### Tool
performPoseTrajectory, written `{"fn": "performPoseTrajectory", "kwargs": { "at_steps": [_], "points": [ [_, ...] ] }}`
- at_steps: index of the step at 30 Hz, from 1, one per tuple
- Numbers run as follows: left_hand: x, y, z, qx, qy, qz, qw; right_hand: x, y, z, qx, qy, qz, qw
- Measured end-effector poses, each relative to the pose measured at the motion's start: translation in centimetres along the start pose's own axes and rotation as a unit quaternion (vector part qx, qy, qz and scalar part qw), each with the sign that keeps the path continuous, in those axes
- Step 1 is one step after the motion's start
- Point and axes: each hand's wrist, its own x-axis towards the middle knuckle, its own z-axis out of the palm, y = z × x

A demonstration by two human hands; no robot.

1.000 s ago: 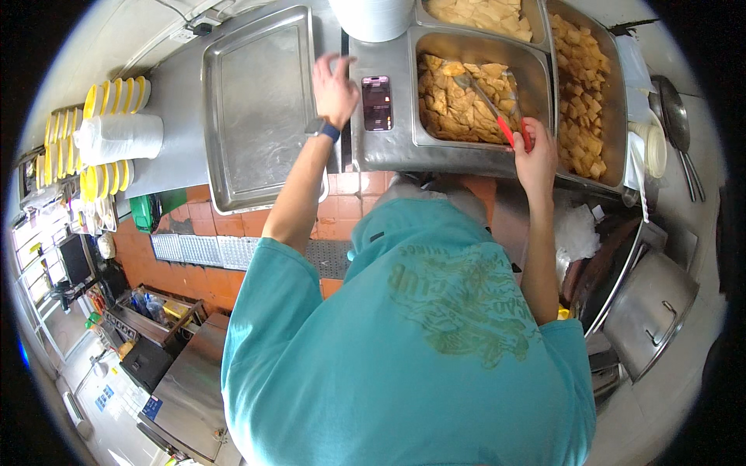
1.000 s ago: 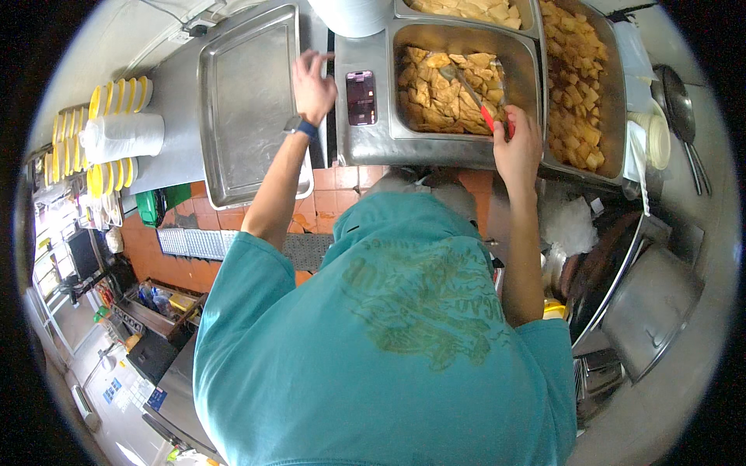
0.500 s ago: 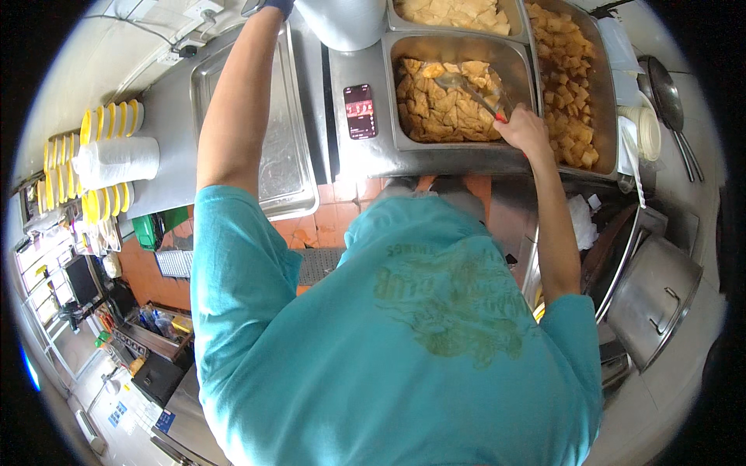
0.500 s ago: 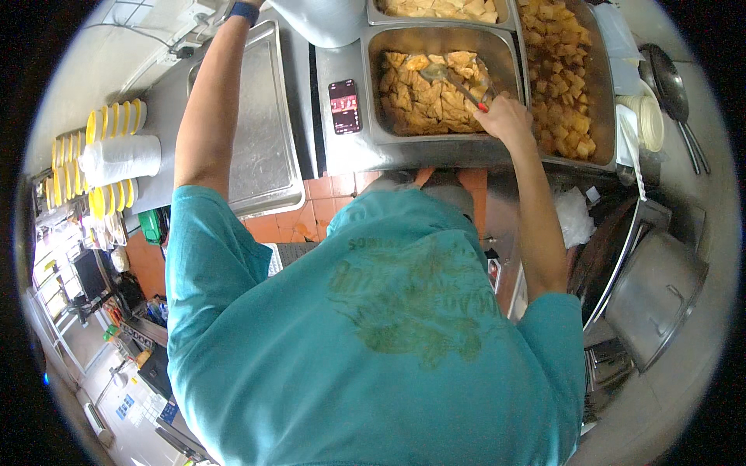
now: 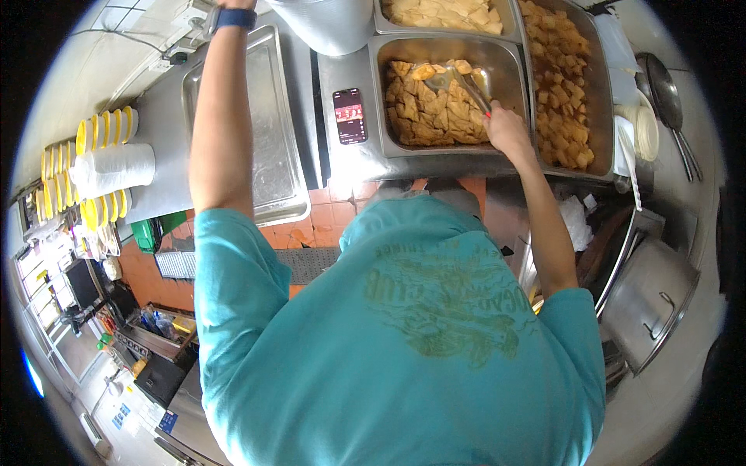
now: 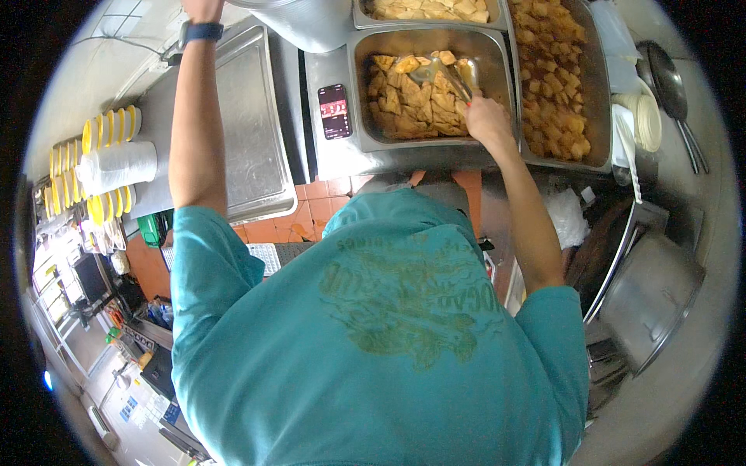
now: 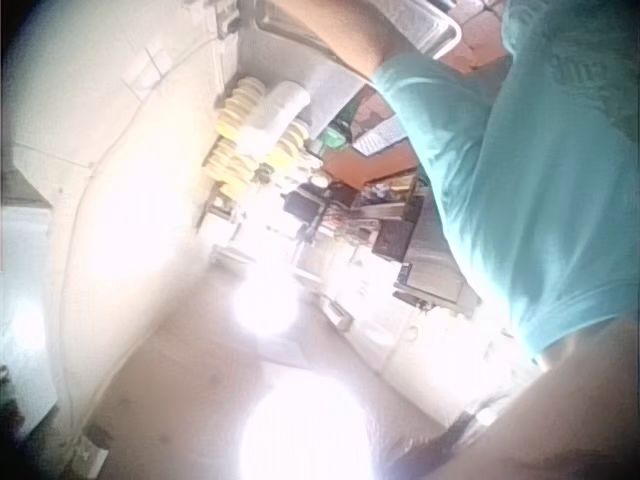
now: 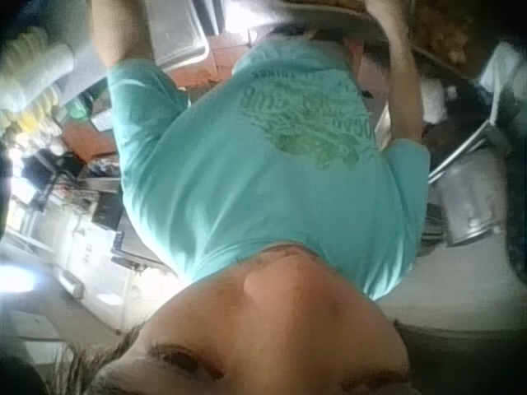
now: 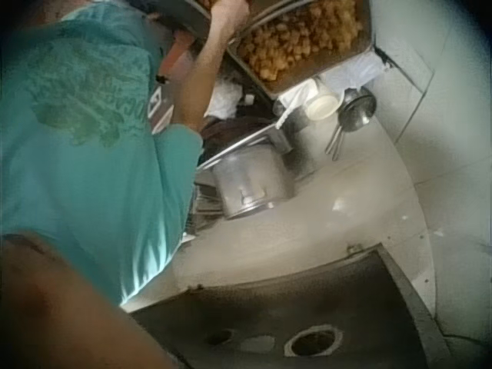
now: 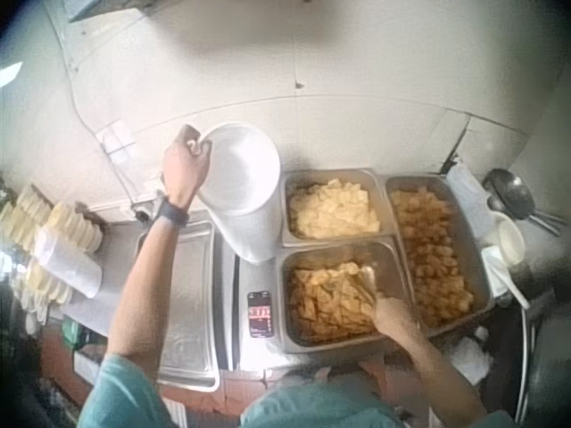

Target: The person assembles a food order by placing fried tofu and cooked meat into a bowl, adding chopped green onions and a dark sauce, then ladling broth over the contents. The person closes the bowl with a yellow lid and attaches a pink order tag. The person then portions fried tofu into several small bowls.

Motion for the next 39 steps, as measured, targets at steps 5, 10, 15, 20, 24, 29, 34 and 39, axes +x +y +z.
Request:
{"fn": "performPoseTrajectory", "kwargs": {
  "at_steps": [5, 10, 15, 20, 24, 29, 34, 39],
  "points": [
    [-4.6, 3.4, -7.6, -0.391, 0.081, -0.366, 0.841, -1.8, 1.7, -0.6, 0.103, 0.026, 0.006, 0.994],
    [-19.8, 5.0, -8.6, -0.322, -0.118, -0.366, 0.865, -10.5, 2.0, -4.8, 0.298, 0.016, 0.038, 0.954],
    [-28.0, 7.9, -5.1, -0.384, -0.237, -0.362, 0.816, -16.9, 0.1, -7.8, 0.384, -0.026, 0.005, 0.923],
    [-30.3, 8.8, -2.6, -0.463, -0.257, -0.466, 0.708, -18.6, -0.7, -8.8, 0.345, -0.006, -0.083, 0.935],
    [-31.5, 7.3, -3.3, -0.506, -0.201, -0.496, 0.676, -17.5, 2.1, -9.6, 0.312, -0.034, 0.078, 0.946],
    [-32.1, 6.4, -5.5, -0.466, -0.152, -0.481, 0.727, -9.5, 3.4, -4.7, 0.013, 0.034, 0.002, 0.999],
    [-31.4, 6.5, -6.4, -0.45, -0.123, -0.454, 0.759, -4.0, 2.7, -2.0, -0.099, 0.028, -0.01, 0.995],
    [-31.6, 7.0, -6.6, -0.404, -0.159, -0.435, 0.789, -7.8, 3.1, -5.4, -0.032, 0.042, 0.012, 0.998]
  ]
}}
